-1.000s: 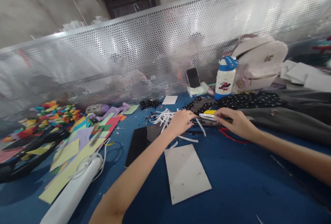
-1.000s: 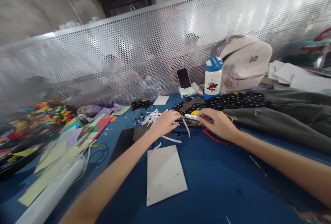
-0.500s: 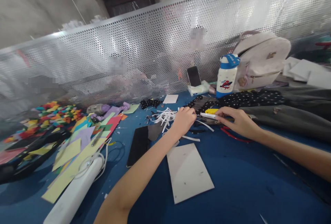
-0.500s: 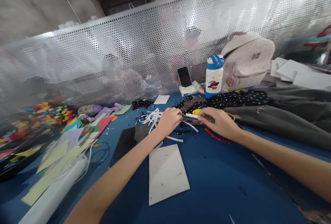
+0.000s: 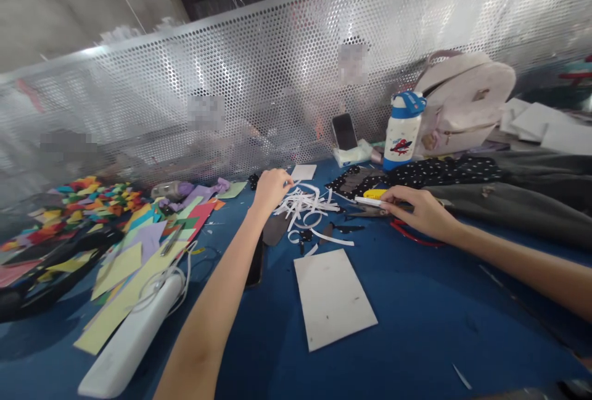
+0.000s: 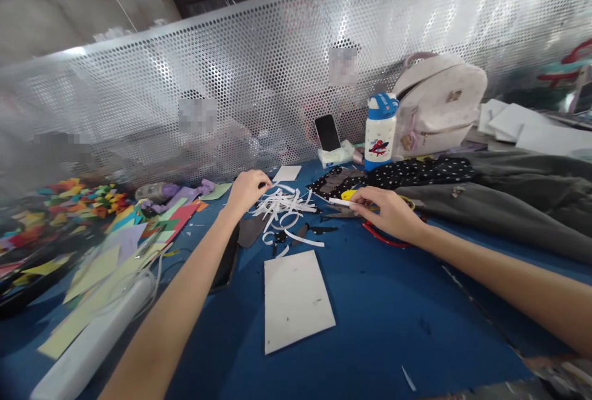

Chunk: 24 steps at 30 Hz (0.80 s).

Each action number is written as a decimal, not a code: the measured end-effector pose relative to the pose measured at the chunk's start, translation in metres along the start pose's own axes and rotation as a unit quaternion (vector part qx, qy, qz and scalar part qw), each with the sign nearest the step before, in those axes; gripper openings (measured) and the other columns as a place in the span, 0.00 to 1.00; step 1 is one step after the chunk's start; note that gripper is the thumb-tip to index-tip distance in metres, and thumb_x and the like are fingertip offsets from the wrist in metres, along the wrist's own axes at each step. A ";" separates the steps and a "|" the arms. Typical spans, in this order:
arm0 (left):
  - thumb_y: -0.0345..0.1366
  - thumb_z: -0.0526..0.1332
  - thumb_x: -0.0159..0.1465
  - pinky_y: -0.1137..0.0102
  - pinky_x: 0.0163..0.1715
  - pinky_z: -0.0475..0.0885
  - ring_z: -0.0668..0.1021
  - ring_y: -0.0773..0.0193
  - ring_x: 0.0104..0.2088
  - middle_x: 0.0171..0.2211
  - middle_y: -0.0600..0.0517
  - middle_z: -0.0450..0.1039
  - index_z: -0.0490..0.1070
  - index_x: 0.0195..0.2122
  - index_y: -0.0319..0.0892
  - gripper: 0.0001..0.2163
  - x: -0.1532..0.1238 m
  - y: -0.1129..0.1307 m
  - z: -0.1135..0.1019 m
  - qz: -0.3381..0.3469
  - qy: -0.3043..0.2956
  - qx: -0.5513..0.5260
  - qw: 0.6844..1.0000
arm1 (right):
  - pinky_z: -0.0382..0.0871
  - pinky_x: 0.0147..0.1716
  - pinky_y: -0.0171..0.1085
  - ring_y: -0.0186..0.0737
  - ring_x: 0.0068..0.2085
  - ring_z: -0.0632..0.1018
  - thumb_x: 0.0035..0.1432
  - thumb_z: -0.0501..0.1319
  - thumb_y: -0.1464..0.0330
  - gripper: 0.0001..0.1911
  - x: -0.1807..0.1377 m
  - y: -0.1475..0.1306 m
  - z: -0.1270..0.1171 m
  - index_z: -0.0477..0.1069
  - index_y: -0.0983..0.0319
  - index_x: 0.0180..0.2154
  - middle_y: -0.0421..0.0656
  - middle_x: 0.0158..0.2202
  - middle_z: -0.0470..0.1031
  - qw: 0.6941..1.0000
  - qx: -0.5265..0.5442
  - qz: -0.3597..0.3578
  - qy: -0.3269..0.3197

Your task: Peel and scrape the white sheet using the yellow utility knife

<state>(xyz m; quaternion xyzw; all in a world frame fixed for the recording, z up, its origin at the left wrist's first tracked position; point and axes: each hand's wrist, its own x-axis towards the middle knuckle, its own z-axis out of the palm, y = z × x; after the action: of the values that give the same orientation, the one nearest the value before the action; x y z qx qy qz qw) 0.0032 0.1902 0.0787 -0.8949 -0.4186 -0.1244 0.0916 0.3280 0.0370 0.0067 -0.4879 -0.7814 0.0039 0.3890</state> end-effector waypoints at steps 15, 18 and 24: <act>0.41 0.63 0.70 0.58 0.46 0.77 0.78 0.54 0.48 0.53 0.46 0.72 0.71 0.55 0.39 0.16 -0.010 0.010 -0.023 -0.031 -0.433 -0.044 0.900 | 0.74 0.38 0.40 0.44 0.36 0.81 0.67 0.59 0.60 0.10 -0.001 0.003 0.000 0.74 0.58 0.37 0.43 0.35 0.80 1.000 0.000 -0.004 -0.010; 0.41 0.63 0.70 0.57 0.47 0.77 0.78 0.55 0.48 0.53 0.46 0.72 0.70 0.55 0.40 0.16 -0.007 0.023 -0.012 -0.046 -0.459 -0.030 0.887 | 0.74 0.38 0.41 0.45 0.37 0.81 0.67 0.59 0.60 0.10 -0.001 0.003 -0.001 0.74 0.58 0.37 0.43 0.36 0.81 1.000 -0.001 -0.004 -0.008; 0.41 0.62 0.71 0.57 0.47 0.77 0.78 0.56 0.49 0.54 0.45 0.72 0.70 0.56 0.41 0.16 -0.006 0.037 -0.002 -0.068 -0.448 -0.017 0.891 | 0.75 0.38 0.41 0.45 0.36 0.81 0.67 0.58 0.60 0.11 -0.001 0.002 -0.001 0.74 0.58 0.37 0.44 0.36 0.81 1.000 -0.004 -0.006 -0.008</act>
<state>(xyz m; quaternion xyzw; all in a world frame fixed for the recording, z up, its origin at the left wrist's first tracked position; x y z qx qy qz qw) 0.0278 0.1619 0.0764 -0.8263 -0.4732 0.2767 -0.1297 0.3308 0.0370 0.0060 -0.4847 -0.7874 0.0017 0.3809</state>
